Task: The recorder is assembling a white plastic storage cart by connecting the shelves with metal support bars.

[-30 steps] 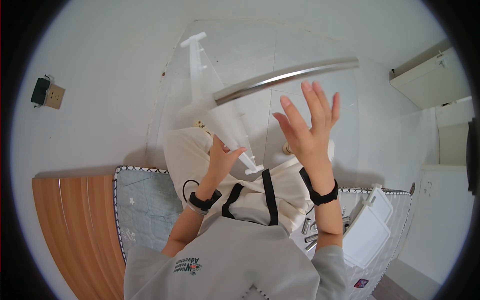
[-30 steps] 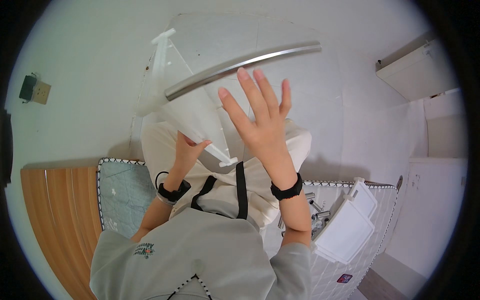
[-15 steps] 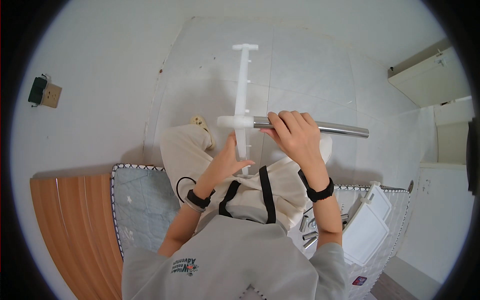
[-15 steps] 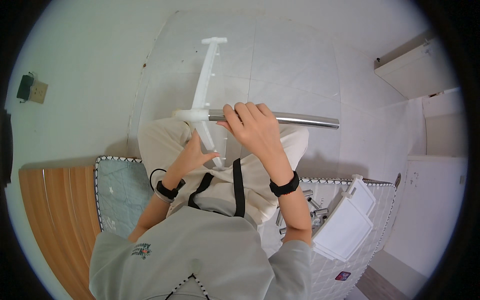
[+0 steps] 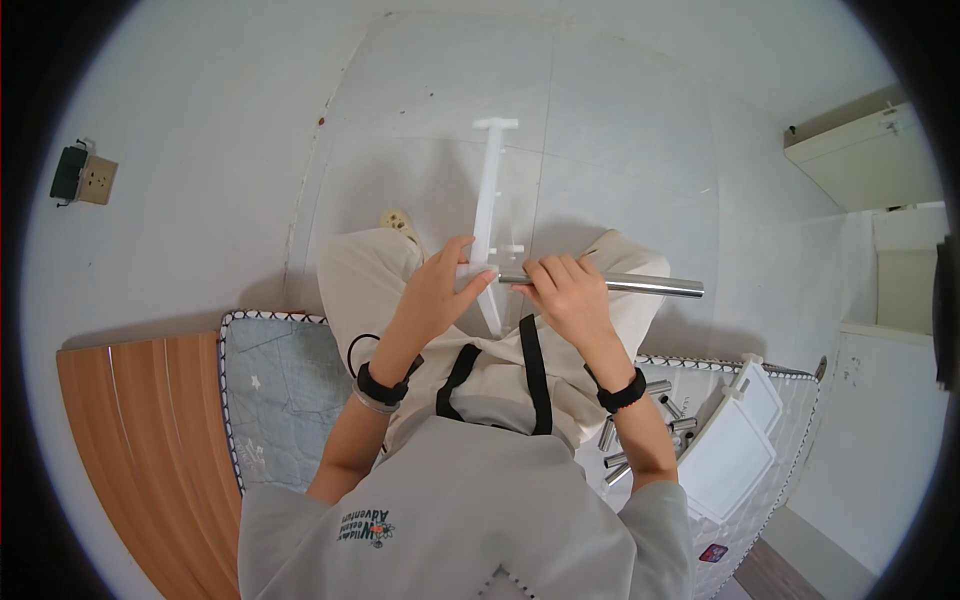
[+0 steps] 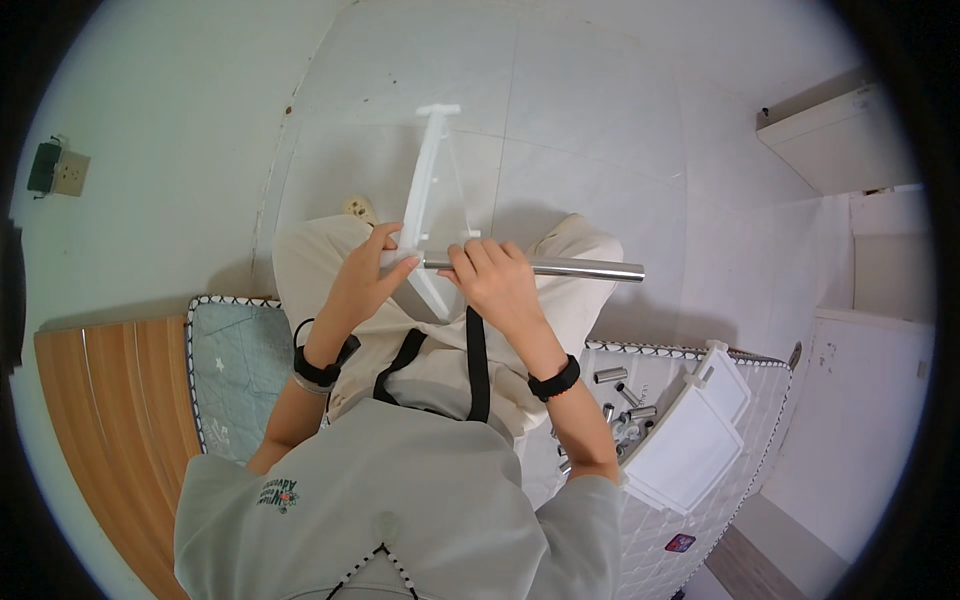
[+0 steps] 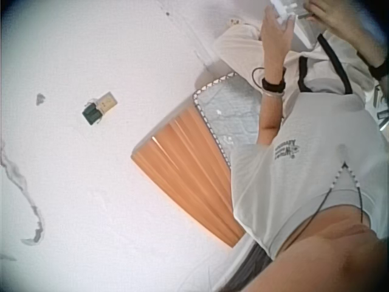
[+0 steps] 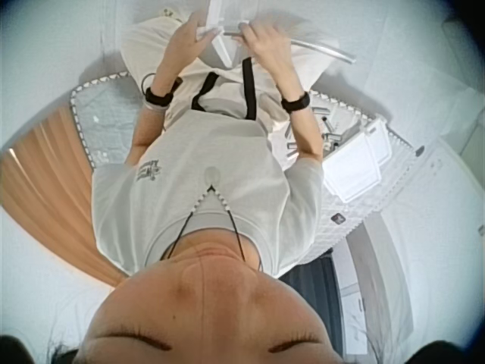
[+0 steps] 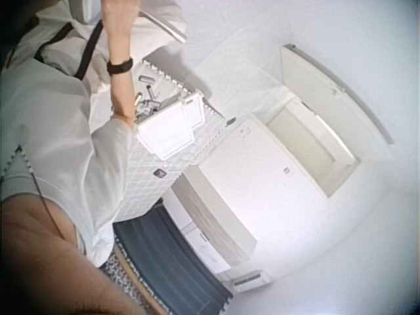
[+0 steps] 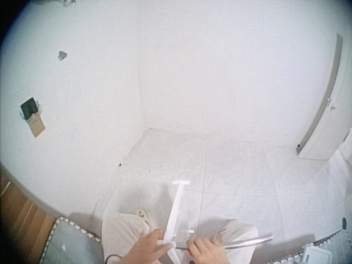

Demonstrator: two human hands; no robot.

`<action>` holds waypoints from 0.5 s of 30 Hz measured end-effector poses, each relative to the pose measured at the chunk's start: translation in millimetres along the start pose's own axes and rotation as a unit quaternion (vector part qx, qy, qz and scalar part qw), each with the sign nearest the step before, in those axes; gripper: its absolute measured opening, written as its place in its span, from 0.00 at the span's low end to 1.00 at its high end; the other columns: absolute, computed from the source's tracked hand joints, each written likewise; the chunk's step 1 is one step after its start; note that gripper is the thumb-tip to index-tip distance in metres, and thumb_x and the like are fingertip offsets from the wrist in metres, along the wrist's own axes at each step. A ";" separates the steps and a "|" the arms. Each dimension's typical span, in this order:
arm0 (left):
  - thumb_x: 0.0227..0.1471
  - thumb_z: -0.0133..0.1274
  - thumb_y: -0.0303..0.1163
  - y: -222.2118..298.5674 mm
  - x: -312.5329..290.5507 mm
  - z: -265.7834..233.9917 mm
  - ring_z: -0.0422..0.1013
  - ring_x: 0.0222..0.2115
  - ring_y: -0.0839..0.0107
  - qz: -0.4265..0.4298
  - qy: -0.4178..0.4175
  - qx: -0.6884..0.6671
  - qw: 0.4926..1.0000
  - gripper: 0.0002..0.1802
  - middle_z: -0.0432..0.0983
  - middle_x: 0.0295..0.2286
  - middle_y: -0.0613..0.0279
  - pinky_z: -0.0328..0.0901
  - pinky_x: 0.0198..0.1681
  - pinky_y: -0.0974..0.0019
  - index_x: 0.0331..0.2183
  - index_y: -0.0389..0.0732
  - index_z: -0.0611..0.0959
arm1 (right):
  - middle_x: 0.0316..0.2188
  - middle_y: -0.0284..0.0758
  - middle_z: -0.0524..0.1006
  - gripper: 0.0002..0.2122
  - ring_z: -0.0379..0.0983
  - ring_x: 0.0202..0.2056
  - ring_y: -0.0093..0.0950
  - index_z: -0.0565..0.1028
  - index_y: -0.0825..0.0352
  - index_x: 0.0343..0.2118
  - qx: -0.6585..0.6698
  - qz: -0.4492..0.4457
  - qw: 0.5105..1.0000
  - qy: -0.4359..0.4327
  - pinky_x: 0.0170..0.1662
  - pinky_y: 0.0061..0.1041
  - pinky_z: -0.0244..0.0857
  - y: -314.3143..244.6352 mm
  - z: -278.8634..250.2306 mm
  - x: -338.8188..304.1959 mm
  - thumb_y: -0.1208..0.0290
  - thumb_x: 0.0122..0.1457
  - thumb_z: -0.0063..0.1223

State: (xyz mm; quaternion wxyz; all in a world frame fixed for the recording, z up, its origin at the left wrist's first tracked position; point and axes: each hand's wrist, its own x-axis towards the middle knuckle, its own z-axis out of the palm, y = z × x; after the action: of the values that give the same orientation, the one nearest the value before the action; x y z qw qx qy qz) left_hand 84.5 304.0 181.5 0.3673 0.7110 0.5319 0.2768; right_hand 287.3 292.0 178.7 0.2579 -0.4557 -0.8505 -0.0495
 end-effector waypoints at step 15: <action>0.55 0.42 0.39 -46.2 -28.8 52.2 0.69 0.29 0.45 -0.093 -0.162 0.139 0.972 0.33 0.72 0.27 0.38 0.63 0.32 0.51 0.57 0.35 0.51 | 0.24 0.32 0.68 0.12 0.68 0.27 0.30 0.69 0.64 0.27 0.108 0.066 0.981 -0.149 0.28 0.28 0.63 -31.4 52.7 -67.1 0.66 0.41 0.59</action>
State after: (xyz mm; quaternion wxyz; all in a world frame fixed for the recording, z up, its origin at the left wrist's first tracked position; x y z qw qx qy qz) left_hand 91.8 272.1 113.6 0.3699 0.7380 0.5626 0.0457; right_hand 271.8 240.3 105.5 0.1788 -0.4827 -0.8476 0.1287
